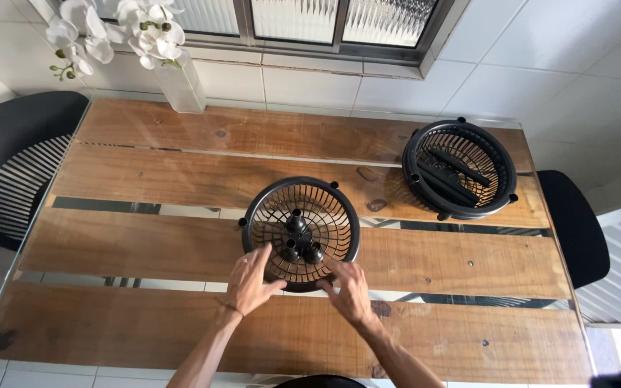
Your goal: The person assembles a black plastic chair by inserting and securing multiple legs into a circular seat base. They repeatedly insert, remove, and reinsert the legs to ensure proper fit, handling each leg individually on a wooden table.
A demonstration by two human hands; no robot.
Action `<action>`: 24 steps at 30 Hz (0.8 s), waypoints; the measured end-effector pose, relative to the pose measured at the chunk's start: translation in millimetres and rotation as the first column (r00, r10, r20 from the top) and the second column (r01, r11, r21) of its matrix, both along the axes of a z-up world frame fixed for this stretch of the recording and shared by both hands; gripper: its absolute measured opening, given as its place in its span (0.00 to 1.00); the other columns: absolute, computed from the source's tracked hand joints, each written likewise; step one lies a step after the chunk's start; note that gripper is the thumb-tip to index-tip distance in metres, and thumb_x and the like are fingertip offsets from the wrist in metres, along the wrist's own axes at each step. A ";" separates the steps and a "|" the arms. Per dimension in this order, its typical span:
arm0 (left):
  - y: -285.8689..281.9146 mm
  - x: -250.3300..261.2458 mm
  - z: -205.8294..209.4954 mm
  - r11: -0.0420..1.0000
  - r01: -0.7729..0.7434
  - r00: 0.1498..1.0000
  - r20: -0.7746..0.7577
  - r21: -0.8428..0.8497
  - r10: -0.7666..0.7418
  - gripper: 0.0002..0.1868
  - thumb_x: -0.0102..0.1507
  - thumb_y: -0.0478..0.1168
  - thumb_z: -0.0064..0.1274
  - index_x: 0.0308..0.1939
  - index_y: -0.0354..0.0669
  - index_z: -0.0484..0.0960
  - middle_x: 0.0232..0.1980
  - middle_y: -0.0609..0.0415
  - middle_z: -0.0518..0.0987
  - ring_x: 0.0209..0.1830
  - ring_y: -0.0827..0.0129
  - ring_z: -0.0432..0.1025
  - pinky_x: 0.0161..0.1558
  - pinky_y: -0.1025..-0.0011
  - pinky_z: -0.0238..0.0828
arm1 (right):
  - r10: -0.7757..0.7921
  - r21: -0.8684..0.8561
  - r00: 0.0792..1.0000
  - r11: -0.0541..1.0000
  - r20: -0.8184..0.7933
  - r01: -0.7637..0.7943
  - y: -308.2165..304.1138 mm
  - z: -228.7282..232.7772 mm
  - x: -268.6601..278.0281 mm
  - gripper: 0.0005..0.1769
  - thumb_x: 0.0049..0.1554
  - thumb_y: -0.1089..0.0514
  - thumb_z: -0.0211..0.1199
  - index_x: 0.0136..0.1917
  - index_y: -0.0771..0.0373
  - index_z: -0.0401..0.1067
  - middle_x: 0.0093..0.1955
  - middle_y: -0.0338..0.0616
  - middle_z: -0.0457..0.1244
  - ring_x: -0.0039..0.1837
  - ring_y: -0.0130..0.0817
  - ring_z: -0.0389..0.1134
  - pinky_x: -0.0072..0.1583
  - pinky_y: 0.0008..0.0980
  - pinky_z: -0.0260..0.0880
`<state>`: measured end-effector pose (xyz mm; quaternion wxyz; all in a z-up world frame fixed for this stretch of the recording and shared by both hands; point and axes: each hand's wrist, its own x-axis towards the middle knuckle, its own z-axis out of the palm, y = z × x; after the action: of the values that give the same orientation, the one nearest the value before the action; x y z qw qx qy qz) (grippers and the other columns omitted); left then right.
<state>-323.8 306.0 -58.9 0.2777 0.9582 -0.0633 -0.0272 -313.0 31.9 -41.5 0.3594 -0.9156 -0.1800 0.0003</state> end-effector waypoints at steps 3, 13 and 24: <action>-21.2 34.7 29.1 0.985 -0.147 0.986 -0.088 -0.093 0.139 0.75 0.40 0.52 0.81 0.77 0.39 0.42 0.78 0.37 0.54 0.69 0.47 0.64 0.69 0.48 0.60 | -0.100 0.083 0.946 0.988 -0.308 0.131 7.0 12.6 25.3 0.43 0.52 0.55 0.71 0.77 0.56 0.56 0.68 0.47 0.61 0.60 0.41 0.70 0.62 0.43 0.74; -68.1 110.0 12.0 0.982 -0.184 0.902 -0.392 0.032 0.181 0.66 0.48 0.29 0.73 0.78 0.68 0.45 0.76 0.42 0.55 0.67 0.47 0.66 0.59 0.54 0.77 | -0.012 0.052 0.961 0.998 -0.278 0.028 45.1 9.7 82.8 0.58 0.44 0.65 0.72 0.81 0.56 0.46 0.71 0.53 0.61 0.67 0.54 0.66 0.66 0.46 0.67; -70.8 87.0 -41.2 0.992 -0.090 0.989 -0.127 -0.092 0.077 0.41 0.54 0.20 0.55 0.69 0.47 0.65 0.55 0.41 0.79 0.57 0.43 0.72 0.57 0.51 0.74 | 0.002 0.136 0.983 0.990 -0.183 0.023 55.6 -9.0 77.4 0.47 0.46 0.71 0.66 0.77 0.62 0.57 0.71 0.57 0.62 0.69 0.56 0.63 0.68 0.48 0.64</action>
<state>-236.8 235.1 -100.1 0.3282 0.9418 -0.0070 -0.0717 -235.6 87.5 -50.5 0.4367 -0.8857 -0.1409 0.0700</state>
